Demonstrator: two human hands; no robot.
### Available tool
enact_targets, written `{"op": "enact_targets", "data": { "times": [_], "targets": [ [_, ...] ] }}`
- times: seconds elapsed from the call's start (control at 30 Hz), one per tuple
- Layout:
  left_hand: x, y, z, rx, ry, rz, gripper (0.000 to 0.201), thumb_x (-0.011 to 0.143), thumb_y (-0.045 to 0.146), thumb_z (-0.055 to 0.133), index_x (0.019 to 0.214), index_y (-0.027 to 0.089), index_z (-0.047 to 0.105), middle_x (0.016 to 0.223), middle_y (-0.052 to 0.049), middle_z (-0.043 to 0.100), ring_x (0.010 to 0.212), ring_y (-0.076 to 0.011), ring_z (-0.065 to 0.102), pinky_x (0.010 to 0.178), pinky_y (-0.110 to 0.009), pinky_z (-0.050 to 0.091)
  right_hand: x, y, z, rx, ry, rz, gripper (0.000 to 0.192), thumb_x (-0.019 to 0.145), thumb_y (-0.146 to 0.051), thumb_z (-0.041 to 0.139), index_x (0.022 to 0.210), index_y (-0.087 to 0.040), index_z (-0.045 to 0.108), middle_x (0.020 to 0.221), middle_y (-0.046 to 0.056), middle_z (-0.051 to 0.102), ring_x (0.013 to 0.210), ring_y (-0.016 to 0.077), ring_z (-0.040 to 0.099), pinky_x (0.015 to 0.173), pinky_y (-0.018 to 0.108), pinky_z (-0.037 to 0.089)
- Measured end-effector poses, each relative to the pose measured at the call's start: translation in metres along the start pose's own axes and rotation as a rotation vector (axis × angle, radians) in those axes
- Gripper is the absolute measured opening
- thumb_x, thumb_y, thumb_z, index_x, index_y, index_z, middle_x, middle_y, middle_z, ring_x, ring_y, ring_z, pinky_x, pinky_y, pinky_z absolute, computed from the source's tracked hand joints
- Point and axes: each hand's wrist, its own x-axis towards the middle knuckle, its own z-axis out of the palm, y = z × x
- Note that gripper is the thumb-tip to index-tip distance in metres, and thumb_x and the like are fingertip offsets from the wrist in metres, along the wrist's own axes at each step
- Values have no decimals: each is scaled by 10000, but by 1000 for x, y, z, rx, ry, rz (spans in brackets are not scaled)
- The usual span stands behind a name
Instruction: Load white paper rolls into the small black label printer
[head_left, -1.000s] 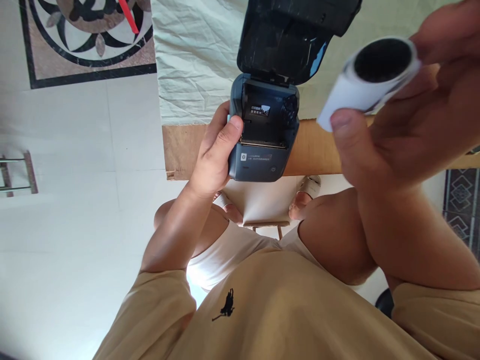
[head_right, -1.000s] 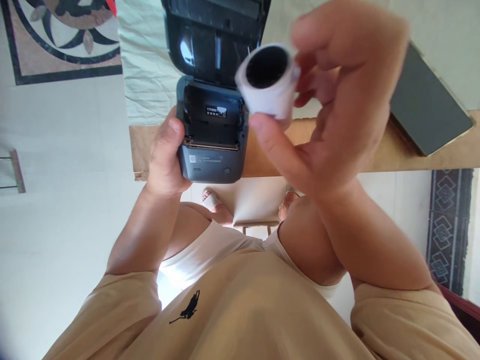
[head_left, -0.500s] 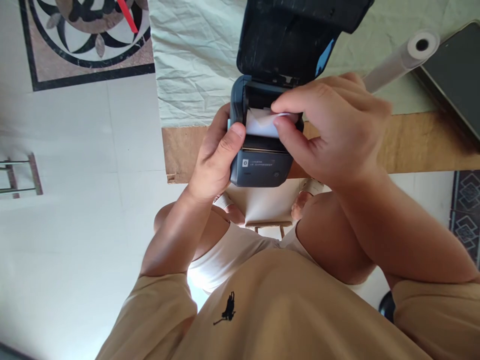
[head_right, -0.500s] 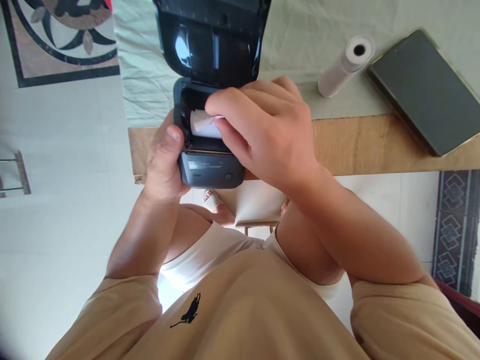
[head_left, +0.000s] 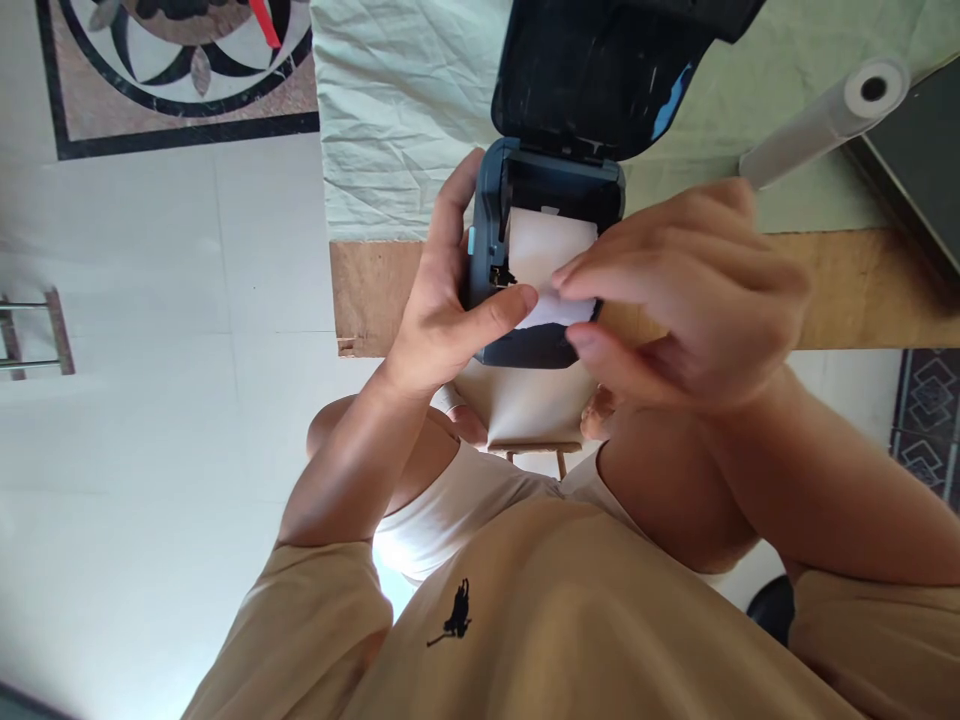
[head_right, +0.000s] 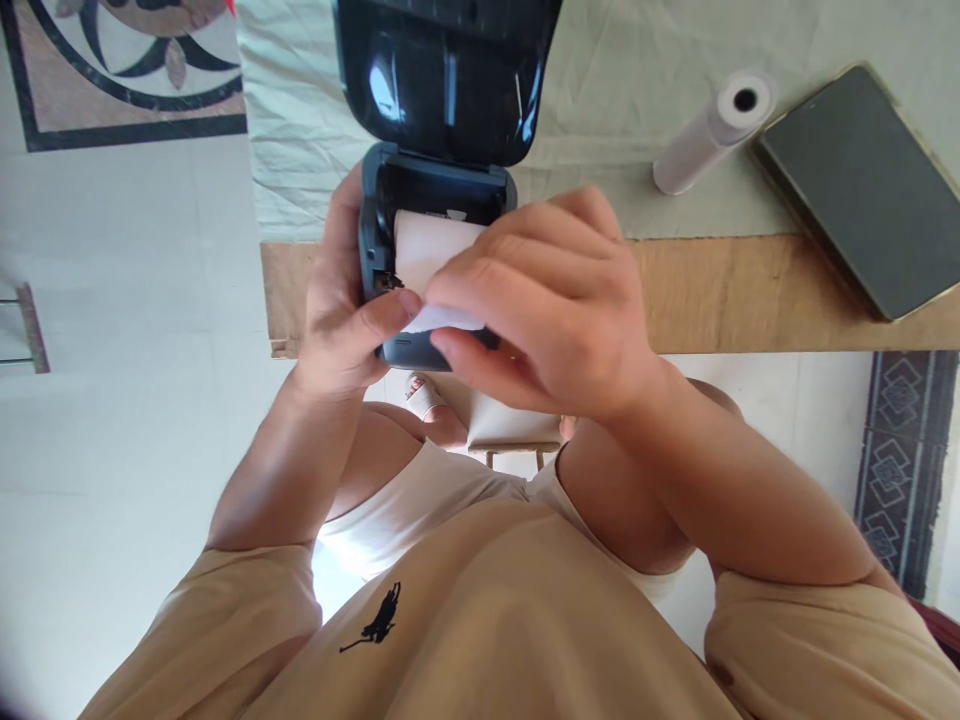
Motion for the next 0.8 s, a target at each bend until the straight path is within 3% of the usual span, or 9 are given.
{"op": "enact_targets", "data": {
  "times": [0.13,0.2,0.27,0.33,0.43,0.53,0.6,0.7,0.8],
  "targets": [
    [4,-12,-8,-1,-104,63,829,522,266,684,1259,321,309,1183,-26,503,1061,-248,520,855,-402,464,2,9,-6,15,212,215,191,745,-342,463,905,-257,519,904,12,564,984,151,547,876,379,467],
    [5,-17,-12,5,-144,95,940,448,255,708,1279,309,272,1242,-35,467,1116,-274,487,884,-438,453,3,14,-5,39,223,314,220,759,-379,446,921,-250,520,919,50,518,1151,195,453,990,410,418],
    [5,-17,-13,4,-126,57,945,436,243,705,1277,304,277,1305,-41,420,1175,-293,447,926,-456,429,4,19,-1,109,171,313,241,759,-396,442,947,-251,486,977,54,495,1227,205,381,1014,408,402],
    [4,-15,-12,-1,-96,15,901,454,254,695,1264,318,305,1315,-28,409,1203,-294,427,962,-453,410,3,22,4,188,238,252,230,777,-403,396,968,-280,426,973,38,459,1142,170,442,931,378,453],
    [2,-10,-10,14,-43,8,819,459,283,703,1215,298,390,1129,-28,509,1181,-289,445,1028,-456,354,1,22,6,271,377,259,211,813,-388,312,1015,-336,340,898,15,400,894,99,521,818,334,488],
    [1,-7,-8,12,-8,16,778,475,273,703,1197,266,415,1003,-37,531,1132,-277,475,1058,-460,312,-1,14,2,284,229,387,239,814,-386,316,1037,-317,367,990,14,444,947,117,522,829,344,474],
    [1,-7,-7,-12,-51,29,788,500,276,694,1220,288,375,1058,-38,520,1097,-265,497,1010,-457,363,-1,10,0,300,79,435,295,799,-393,358,1071,-288,394,1096,16,454,1023,129,500,853,337,467],
    [0,-4,-5,-26,-80,21,767,524,347,696,1212,319,358,1184,-33,482,1105,-264,496,950,-447,413,1,9,3,340,-105,402,438,771,-422,425,1173,-266,347,1161,16,438,1013,110,483,864,302,466],
    [-2,1,0,8,41,-51,638,585,448,656,1158,293,422,1174,-48,501,1127,-269,482,969,-440,390,1,12,10,348,-178,367,510,780,-453,415,1234,-268,273,1179,20,424,997,99,469,878,289,451]
  ]
}}
